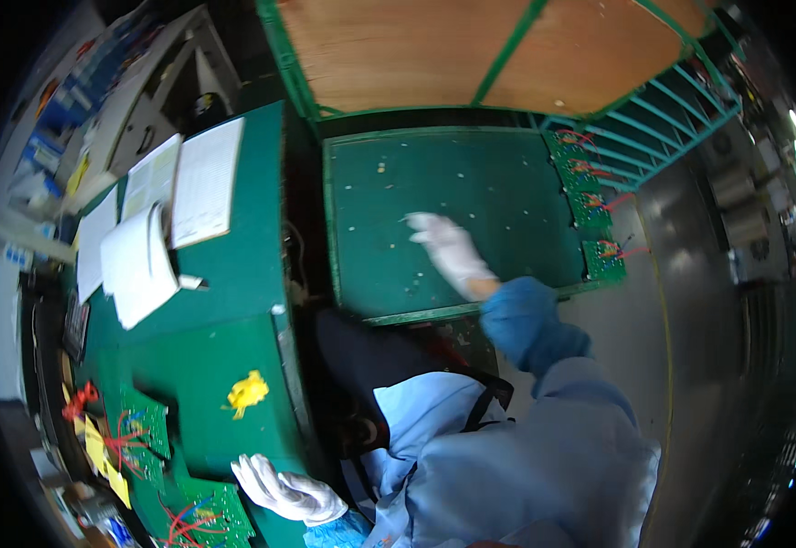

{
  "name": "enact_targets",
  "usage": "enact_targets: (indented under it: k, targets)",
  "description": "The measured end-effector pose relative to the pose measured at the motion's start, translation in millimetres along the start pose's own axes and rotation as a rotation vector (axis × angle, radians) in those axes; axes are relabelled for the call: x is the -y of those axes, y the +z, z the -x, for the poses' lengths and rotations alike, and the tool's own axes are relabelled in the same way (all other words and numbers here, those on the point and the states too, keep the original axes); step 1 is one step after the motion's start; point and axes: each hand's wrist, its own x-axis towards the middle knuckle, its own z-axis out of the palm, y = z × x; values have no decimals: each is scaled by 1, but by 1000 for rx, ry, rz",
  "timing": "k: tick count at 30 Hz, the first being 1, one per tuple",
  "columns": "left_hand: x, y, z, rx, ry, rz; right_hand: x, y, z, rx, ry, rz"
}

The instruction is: Assembling electronic components, capacitors, and heatsinks onto printed circuit boards at a factory workstation.

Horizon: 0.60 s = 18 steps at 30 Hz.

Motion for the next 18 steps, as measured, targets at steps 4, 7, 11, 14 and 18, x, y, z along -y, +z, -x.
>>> enact_targets:
  k: [4,7,11,14,18]
  targets:
    - [-41,35,-41,138,183,118,-150,-225,23,-669,142,-80]
    - [-76,58,-63,282,296,163,-232,-359,59,-1234,514,182]
    - [-103,94,-73,344,284,457,-292,-583,105,-1366,400,211]
    - [-130,93,-85,482,403,316,-328,-481,46,-1309,334,618]
    - [-148,106,-82,559,382,394,-264,-483,28,-1020,235,-235]
